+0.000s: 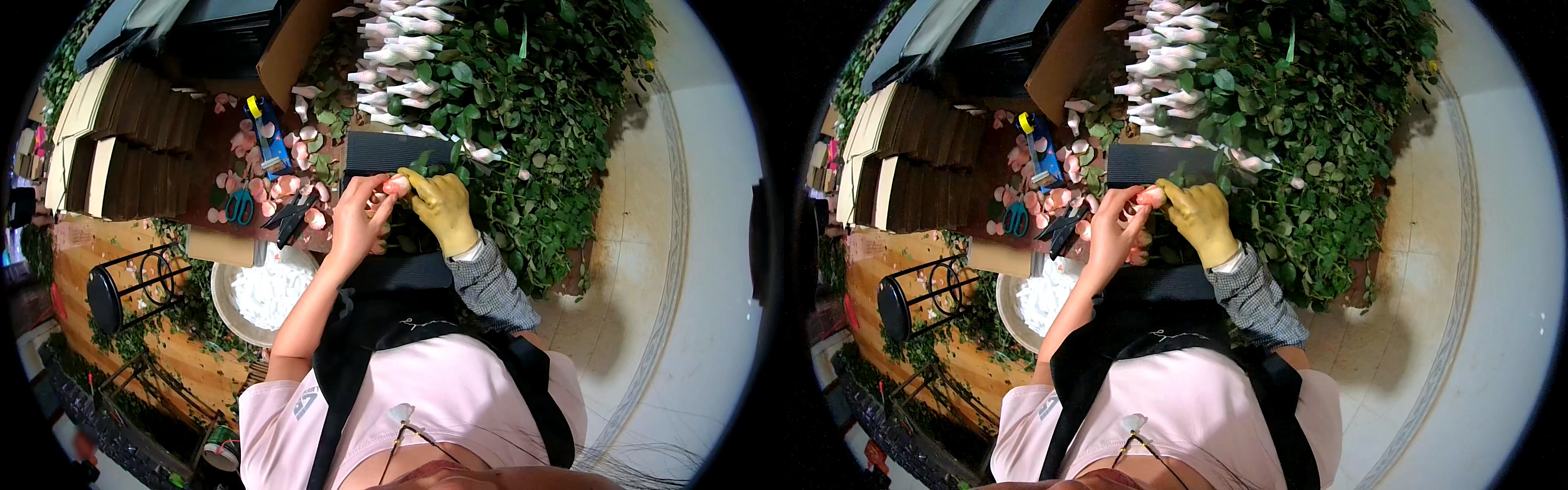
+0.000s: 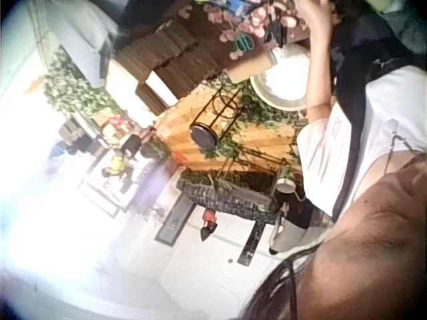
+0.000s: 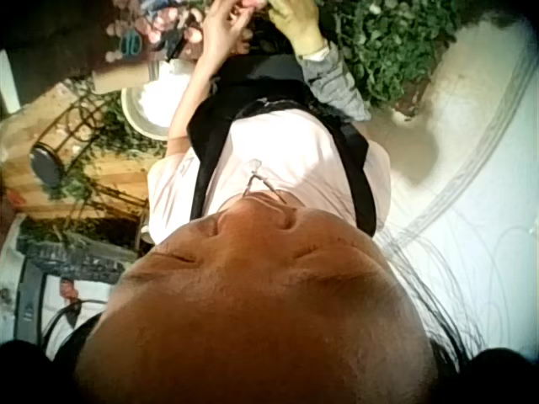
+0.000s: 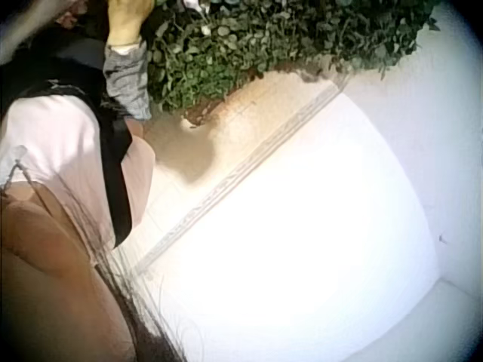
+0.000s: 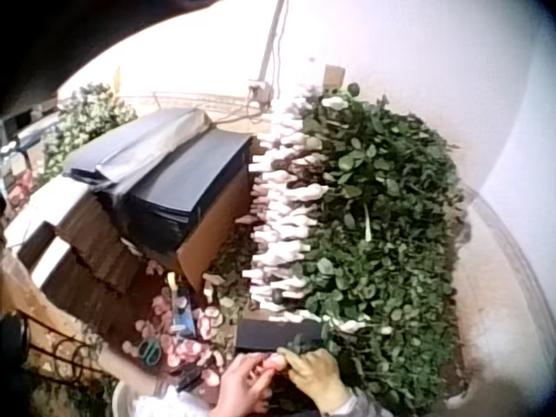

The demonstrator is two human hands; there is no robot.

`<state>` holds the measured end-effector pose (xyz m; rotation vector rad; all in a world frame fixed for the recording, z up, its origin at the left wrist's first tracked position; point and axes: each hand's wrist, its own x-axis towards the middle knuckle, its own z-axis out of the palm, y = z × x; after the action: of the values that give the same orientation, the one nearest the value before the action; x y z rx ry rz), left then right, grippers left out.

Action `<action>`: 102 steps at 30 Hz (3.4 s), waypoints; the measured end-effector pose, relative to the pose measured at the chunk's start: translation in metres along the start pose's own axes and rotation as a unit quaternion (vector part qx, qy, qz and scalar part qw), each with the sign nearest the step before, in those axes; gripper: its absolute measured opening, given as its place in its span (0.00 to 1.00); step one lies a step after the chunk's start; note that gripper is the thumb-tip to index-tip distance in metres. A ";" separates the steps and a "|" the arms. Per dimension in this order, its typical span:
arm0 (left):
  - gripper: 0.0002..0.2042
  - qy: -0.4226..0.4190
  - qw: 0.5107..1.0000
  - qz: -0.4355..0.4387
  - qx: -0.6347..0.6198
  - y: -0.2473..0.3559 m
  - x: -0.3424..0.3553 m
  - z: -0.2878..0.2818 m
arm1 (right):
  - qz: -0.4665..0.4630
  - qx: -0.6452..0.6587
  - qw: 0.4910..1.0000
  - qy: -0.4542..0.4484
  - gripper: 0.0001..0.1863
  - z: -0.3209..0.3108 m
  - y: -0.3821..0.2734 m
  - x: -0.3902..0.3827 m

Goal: The person arranges pink artificial flowers and green leaves into a black rectangular tray. They use a stapler to secure the arrangement and then place the tray into a cardboard box. The person also handles a roll of white packing material.

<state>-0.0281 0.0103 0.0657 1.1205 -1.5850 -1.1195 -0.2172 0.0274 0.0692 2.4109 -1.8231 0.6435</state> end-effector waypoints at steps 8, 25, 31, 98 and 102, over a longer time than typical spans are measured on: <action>0.15 -0.037 0.993 0.107 0.035 0.024 -0.007 -0.016 | -0.017 -0.047 0.994 0.093 0.30 -0.033 -0.019 -0.002; 0.15 -0.043 0.988 0.145 -0.041 0.063 -0.008 -0.016 | -0.029 0.102 0.994 -0.019 0.24 -0.088 -0.014 -0.008; 0.14 -0.056 0.981 0.179 -0.052 0.072 -0.006 -0.013 | 0.001 0.171 0.984 -0.050 0.21 -0.103 -0.018 -0.008; 0.13 -0.208 0.948 0.223 -0.097 0.064 -0.006 -0.050 | -0.035 0.338 0.890 -0.303 0.17 -0.136 -0.011 0.007; 0.13 -0.198 0.943 0.268 0.016 0.073 -0.003 -0.053 | -0.020 0.358 0.875 -0.326 0.17 -0.138 -0.011 0.009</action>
<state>0.0103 0.0171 0.1470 0.4358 -2.0621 -0.9781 -0.2453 0.0624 0.2001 3.4979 -1.9699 0.6298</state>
